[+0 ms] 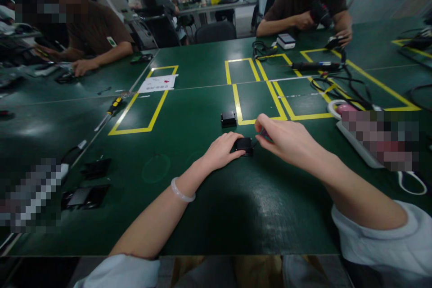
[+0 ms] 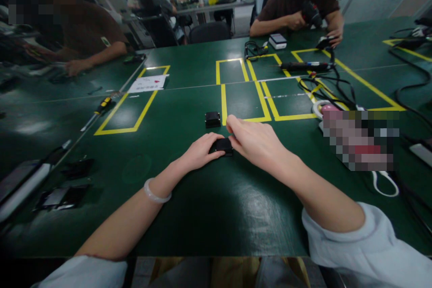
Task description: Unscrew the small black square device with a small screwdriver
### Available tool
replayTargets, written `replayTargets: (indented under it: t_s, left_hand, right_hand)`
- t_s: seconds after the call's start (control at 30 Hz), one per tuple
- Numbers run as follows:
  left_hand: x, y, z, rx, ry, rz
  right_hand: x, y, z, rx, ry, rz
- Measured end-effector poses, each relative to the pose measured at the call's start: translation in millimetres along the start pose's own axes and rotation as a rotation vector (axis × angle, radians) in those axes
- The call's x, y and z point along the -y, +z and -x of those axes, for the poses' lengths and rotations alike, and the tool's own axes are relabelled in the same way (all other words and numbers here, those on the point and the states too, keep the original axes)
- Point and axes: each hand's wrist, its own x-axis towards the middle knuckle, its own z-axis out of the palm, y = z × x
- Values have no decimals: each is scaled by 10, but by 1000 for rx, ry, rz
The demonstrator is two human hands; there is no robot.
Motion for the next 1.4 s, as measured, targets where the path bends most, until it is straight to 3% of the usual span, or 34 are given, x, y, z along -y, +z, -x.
replayTargets:
  t_s: [0.3, 0.57, 0.77, 1.4]
  left_hand:
    - [1, -5, -5, 10, -6, -2]
    - [0, -4, -2, -1, -2, -5]
    - [9, 8, -2, 5, -2, -9]
    - [0, 2, -1, -2, -13, 0]
  right_hand:
    - [38, -34, -6, 36, 54, 47]
    - [40, -29, 4, -7, 51, 1]
    - [43, -41, -8, 48, 71, 39]
    - [24, -31, 1, 13, 54, -18]
